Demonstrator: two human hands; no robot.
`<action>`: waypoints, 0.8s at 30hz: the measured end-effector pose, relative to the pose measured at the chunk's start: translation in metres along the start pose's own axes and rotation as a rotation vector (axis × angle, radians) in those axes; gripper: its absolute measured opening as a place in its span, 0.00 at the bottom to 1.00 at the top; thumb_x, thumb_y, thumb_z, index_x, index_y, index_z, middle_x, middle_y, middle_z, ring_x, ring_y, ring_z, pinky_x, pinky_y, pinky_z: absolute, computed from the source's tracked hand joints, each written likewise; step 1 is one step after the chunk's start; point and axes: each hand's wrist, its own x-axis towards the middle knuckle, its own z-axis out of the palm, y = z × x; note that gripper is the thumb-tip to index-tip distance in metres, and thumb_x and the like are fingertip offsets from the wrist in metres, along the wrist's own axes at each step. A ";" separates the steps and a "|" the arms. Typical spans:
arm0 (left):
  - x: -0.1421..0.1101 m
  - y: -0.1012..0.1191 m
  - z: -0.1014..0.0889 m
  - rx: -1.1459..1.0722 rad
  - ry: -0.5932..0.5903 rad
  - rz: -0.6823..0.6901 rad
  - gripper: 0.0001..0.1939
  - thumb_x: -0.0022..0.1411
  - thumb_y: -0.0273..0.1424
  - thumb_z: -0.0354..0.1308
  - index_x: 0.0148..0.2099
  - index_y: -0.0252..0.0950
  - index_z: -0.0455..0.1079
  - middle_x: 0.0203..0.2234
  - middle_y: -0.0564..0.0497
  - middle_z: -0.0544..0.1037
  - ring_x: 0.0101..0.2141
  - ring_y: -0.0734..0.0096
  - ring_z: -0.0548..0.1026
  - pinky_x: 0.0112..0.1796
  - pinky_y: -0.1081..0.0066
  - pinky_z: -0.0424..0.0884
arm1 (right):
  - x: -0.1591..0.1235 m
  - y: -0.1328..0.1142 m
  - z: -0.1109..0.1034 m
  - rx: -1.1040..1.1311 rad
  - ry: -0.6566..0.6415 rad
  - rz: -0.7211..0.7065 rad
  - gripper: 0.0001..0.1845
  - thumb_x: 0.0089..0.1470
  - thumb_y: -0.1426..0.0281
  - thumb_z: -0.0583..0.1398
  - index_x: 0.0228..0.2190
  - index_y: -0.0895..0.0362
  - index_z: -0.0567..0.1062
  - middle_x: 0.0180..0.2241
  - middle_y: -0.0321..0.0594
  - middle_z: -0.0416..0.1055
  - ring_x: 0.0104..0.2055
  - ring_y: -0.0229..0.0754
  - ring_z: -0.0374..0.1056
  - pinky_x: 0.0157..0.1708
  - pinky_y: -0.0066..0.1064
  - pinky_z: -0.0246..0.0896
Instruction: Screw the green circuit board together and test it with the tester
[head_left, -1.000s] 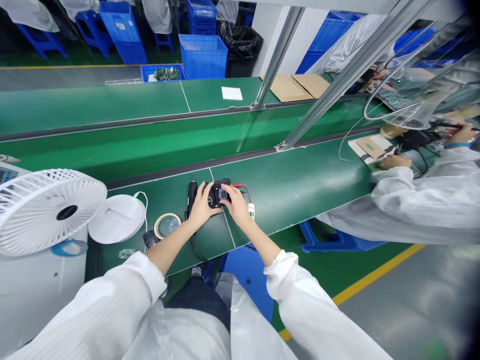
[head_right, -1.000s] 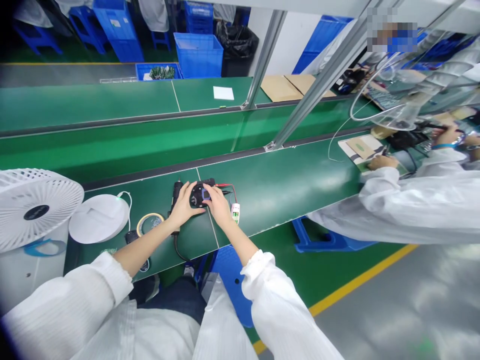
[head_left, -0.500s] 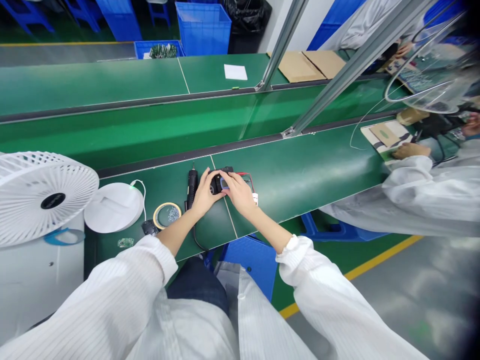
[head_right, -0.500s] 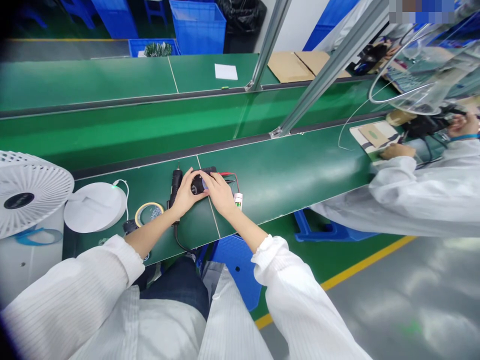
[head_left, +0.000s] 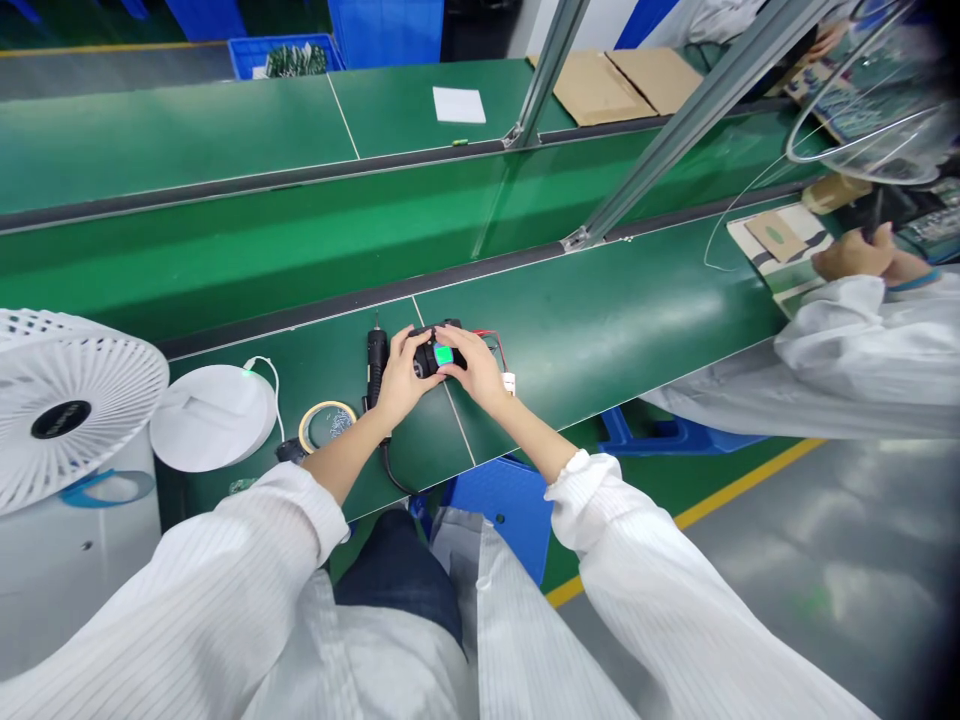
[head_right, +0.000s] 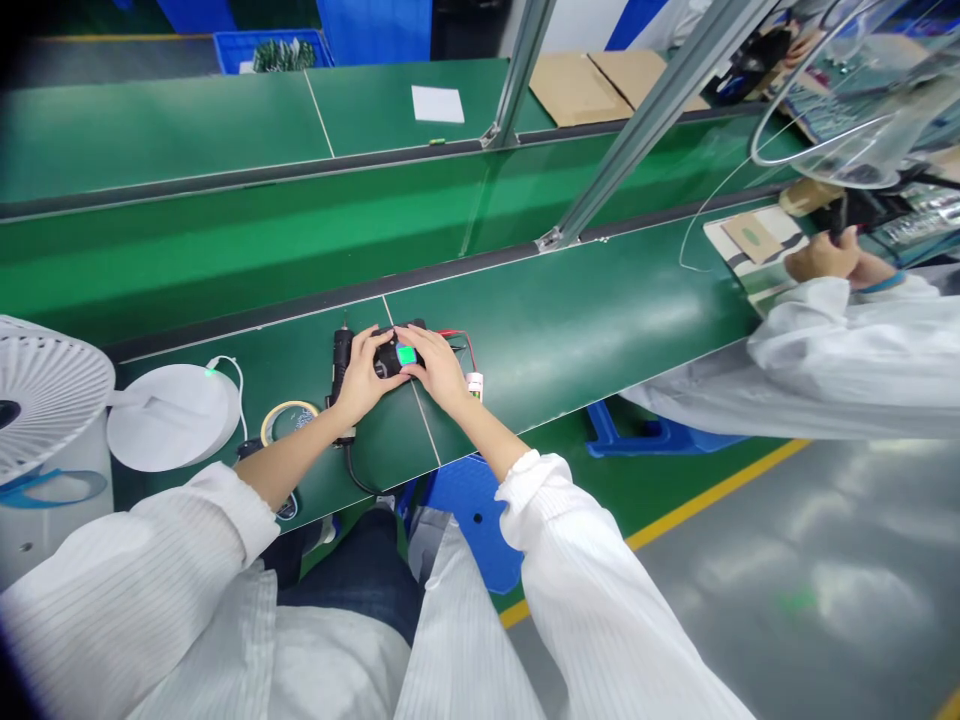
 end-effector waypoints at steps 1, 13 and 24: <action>0.000 0.000 0.000 0.001 -0.004 0.000 0.36 0.52 0.31 0.70 0.60 0.40 0.59 0.61 0.40 0.57 0.64 0.51 0.58 0.62 0.52 0.59 | 0.000 0.000 0.000 0.006 0.000 0.002 0.31 0.58 0.63 0.62 0.61 0.52 0.63 0.59 0.45 0.69 0.64 0.51 0.60 0.64 0.48 0.54; 0.010 -0.011 -0.006 -0.032 -0.060 0.054 0.39 0.48 0.29 0.73 0.59 0.42 0.59 0.60 0.42 0.57 0.63 0.52 0.60 0.59 0.52 0.64 | 0.003 0.002 0.002 0.046 0.043 -0.008 0.35 0.54 0.69 0.65 0.61 0.52 0.63 0.58 0.43 0.69 0.62 0.49 0.62 0.63 0.44 0.53; 0.007 0.026 -0.020 -0.040 -0.139 -0.108 0.40 0.48 0.21 0.68 0.62 0.36 0.57 0.66 0.36 0.52 0.67 0.48 0.52 0.64 0.48 0.52 | 0.004 -0.017 -0.003 -0.076 0.005 0.073 0.25 0.57 0.72 0.63 0.56 0.52 0.70 0.57 0.42 0.71 0.64 0.46 0.61 0.62 0.42 0.53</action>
